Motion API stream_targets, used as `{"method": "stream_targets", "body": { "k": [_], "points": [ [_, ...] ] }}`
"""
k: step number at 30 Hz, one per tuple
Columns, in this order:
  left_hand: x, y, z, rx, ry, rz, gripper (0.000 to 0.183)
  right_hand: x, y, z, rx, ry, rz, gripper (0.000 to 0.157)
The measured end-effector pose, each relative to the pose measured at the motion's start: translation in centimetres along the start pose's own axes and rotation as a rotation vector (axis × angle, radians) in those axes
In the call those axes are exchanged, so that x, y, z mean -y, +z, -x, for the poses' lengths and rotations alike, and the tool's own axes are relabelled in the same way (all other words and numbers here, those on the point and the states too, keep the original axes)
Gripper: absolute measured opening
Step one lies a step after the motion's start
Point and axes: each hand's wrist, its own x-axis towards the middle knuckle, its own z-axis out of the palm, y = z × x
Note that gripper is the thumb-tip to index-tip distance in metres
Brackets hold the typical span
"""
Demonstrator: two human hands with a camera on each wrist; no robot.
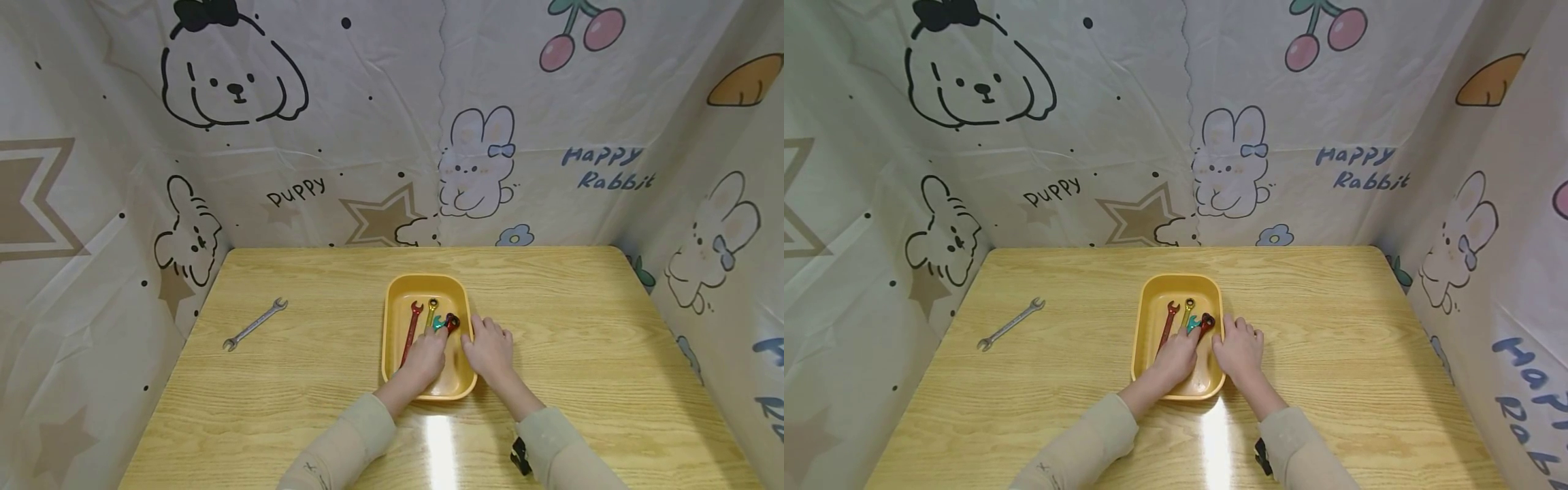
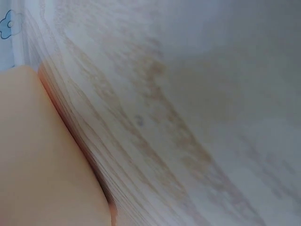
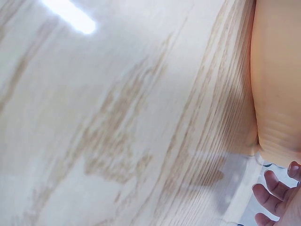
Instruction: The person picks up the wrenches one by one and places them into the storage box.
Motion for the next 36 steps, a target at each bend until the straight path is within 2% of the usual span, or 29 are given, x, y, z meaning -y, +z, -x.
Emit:
{"method": "stream_targets", "body": {
  "k": [13, 23, 36],
  "points": [
    [-0.39, -0.12, 0.45, 0.01, 0.026, -0.163, 0.038, -0.02, -0.03, 0.05, 0.008, 0.0, 0.005, 0.039],
    [-0.36, 0.76, 0.56, -0.11, 0.048, -0.319, 0.027, -0.09, 0.1, -0.03, 0.009, 0.001, 0.008, 0.042],
    [-0.54, 0.45, 0.54, -0.077, 0.029, -0.344, 0.026, -0.11, 0.21, -0.08, 0.001, 0.007, 0.008, 0.042]
  ]
}}
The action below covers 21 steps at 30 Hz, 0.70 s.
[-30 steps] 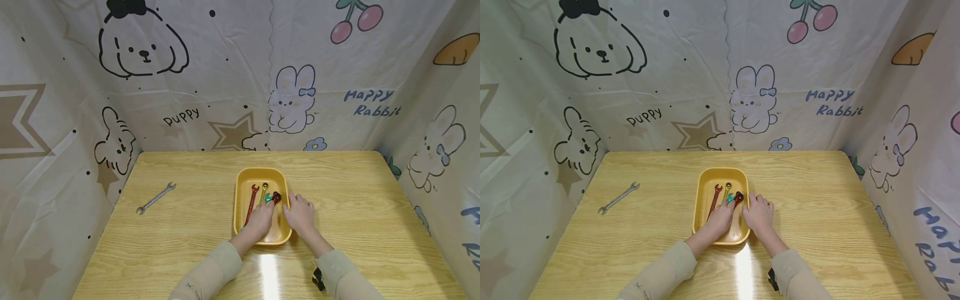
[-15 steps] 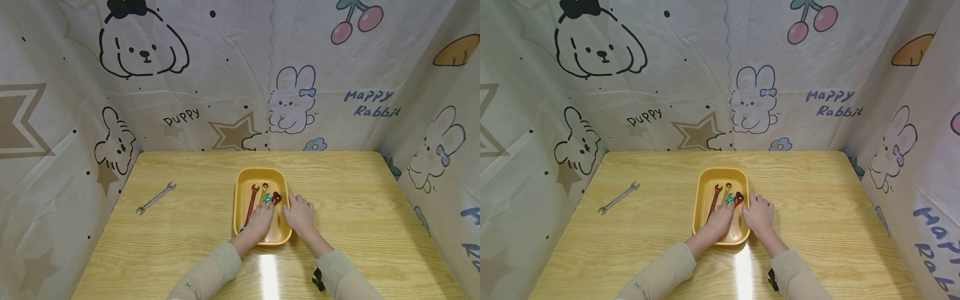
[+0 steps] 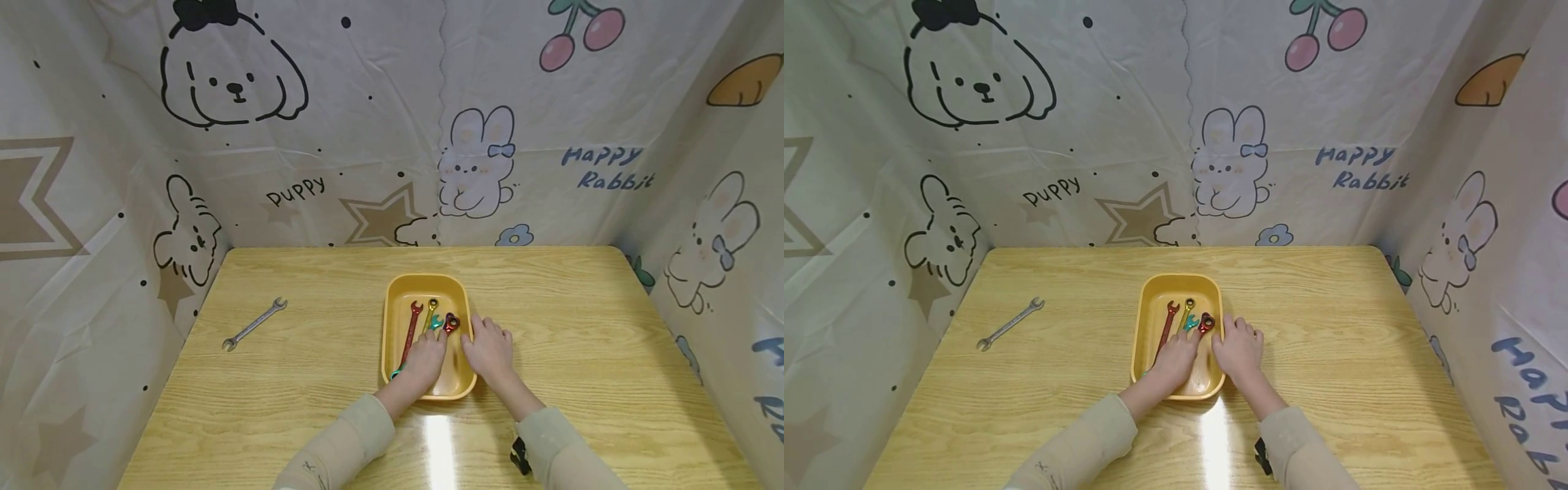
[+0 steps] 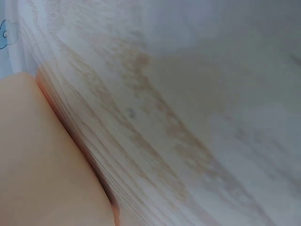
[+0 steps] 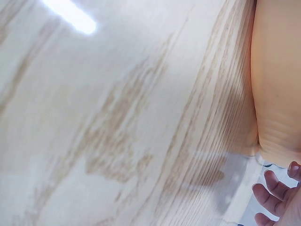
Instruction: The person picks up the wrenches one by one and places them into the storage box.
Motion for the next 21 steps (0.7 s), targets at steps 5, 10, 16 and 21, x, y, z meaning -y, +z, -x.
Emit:
{"method": "stream_targets", "body": {
  "k": [5, 10, 16, 21],
  "points": [
    [-0.04, -0.05, 0.0, 0.027, -0.014, 0.032, 0.027, -0.04, 0.03, 0.0, -0.01, -0.007, -0.002, 0.04],
    [0.02, -0.11, 0.02, 0.056, -0.02, 0.06, 0.028, 0.0, -0.02, -0.02, -0.006, -0.007, 0.002, 0.041],
    [0.21, -0.17, -0.02, 0.088, -0.013, 0.097, 0.033, 0.04, -0.09, -0.05, 0.003, -0.001, -0.001, 0.042],
    [0.55, -0.33, -0.03, 0.114, -0.007, 0.166, 0.034, 0.02, -0.05, -0.05, 0.002, 0.0, -0.006, 0.041]
  ]
}}
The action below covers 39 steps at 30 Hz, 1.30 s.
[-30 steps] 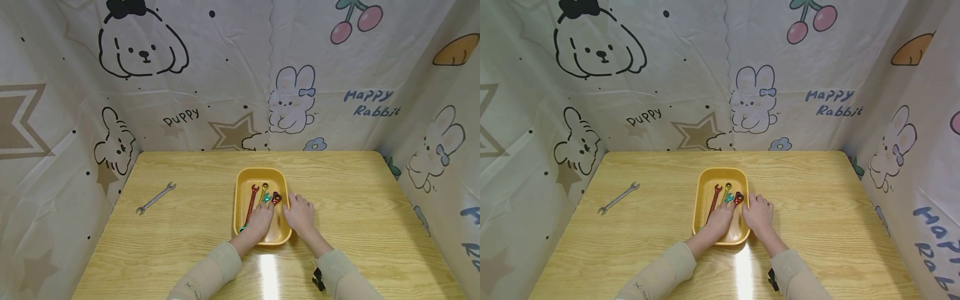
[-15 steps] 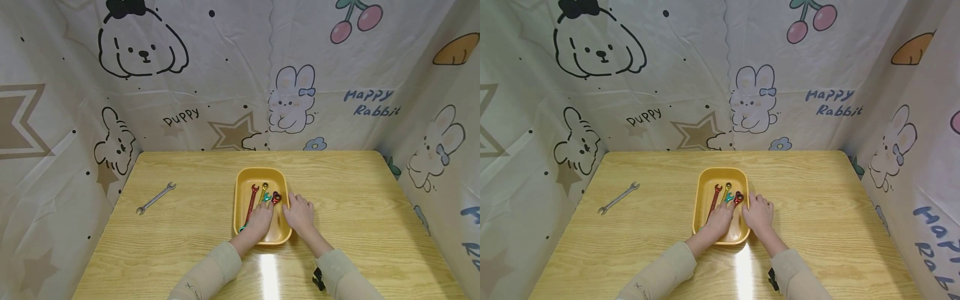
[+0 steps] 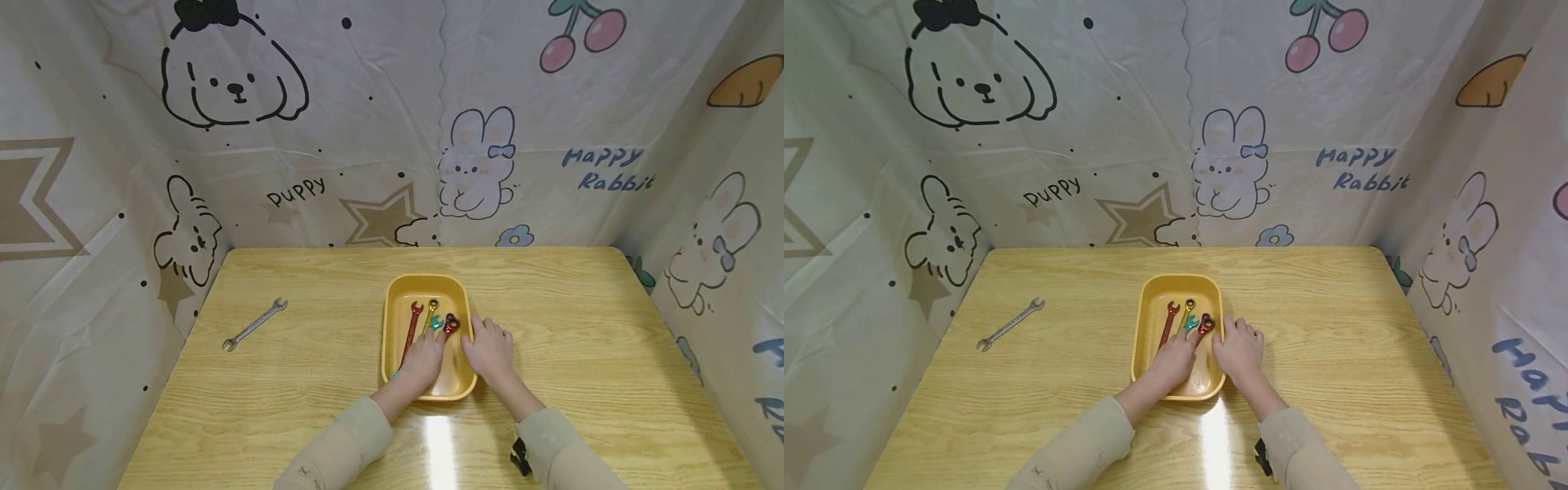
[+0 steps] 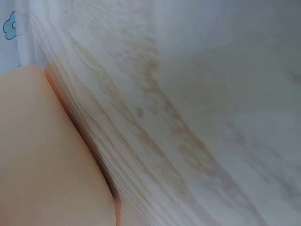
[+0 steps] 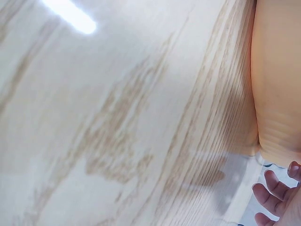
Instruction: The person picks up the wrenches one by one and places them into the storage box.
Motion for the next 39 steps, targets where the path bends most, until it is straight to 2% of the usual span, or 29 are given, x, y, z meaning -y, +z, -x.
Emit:
{"method": "stream_targets", "body": {
  "k": [5, 12, 19, 24, 35, 39],
  "points": [
    [0.6, -0.8, 0.3, -0.019, 0.006, 0.07, 0.034, 0.0, 0.0, 0.0, -0.002, 0.001, 0.0, 0.039],
    [1.9, -1.4, 0.6, -0.069, 0.057, 0.048, 0.042, 0.1, 0.0, 0.1, 0.001, 0.002, 0.002, 0.037],
    [3.7, -1.8, 0.4, -0.209, 0.144, 0.095, 0.044, 0.0, 0.1, 0.1, 0.01, 0.009, -0.002, 0.038],
    [4.8, -2.0, 0.3, -0.306, 0.179, 0.115, 0.042, 0.0, 0.1, 0.1, 0.014, 0.013, 0.0, 0.038],
    [7.0, -2.5, 0.4, -0.345, 0.139, 0.189, 0.046, 0.0, -0.1, 0.2, -0.003, 0.003, -0.005, 0.036],
    [7.8, -3.0, 0.7, -0.335, 0.104, 0.225, 0.045, 0.0, -0.1, 0.2, -0.017, -0.007, -0.006, 0.035]
  ]
}}
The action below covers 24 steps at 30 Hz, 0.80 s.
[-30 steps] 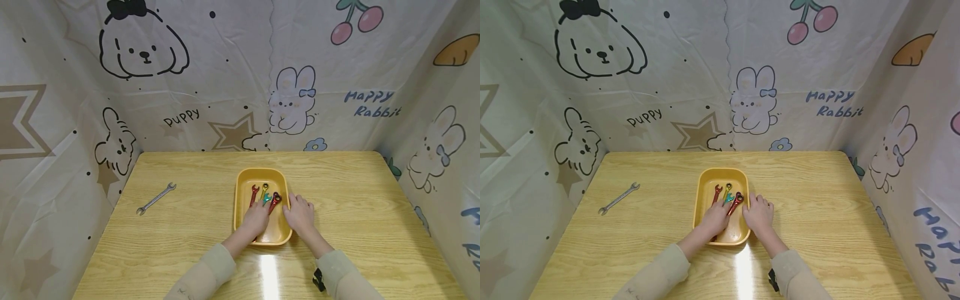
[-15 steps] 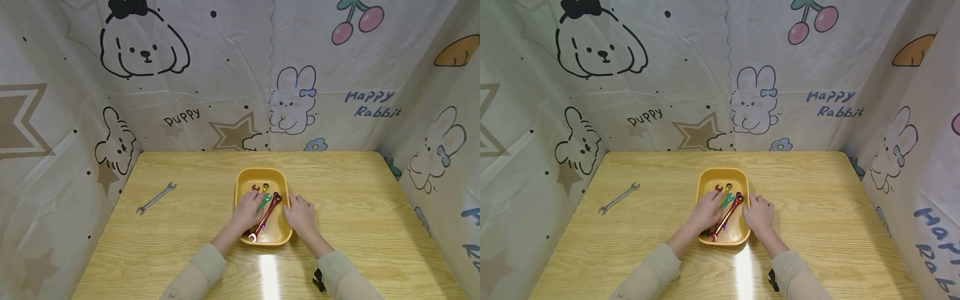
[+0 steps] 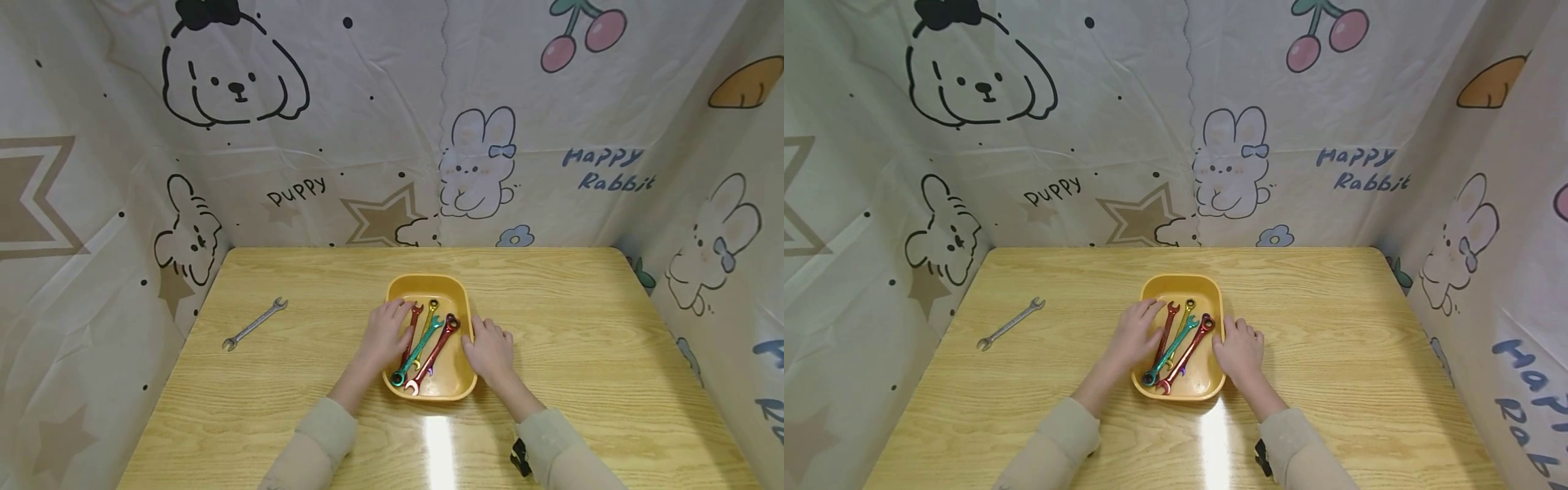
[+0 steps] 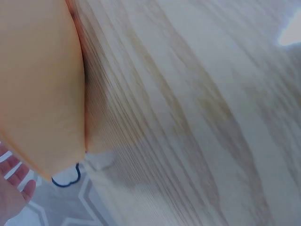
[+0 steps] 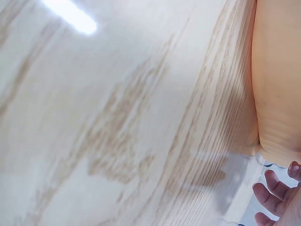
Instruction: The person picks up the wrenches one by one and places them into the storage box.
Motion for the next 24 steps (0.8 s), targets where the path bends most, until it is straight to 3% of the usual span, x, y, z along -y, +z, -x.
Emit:
{"method": "stream_targets", "body": {
  "k": [4, 24],
  "points": [
    [0.8, -0.6, 0.2, 0.01, -0.043, 0.029, 0.048, 0.1, 0.0, 0.0, 0.0, 0.001, 0.002, 0.034],
    [6.5, -1.9, 2.2, -0.075, -0.28, 0.114, 0.046, 0.1, -0.1, 0.0, 0.015, 0.009, 0.004, 0.034]
  ]
}}
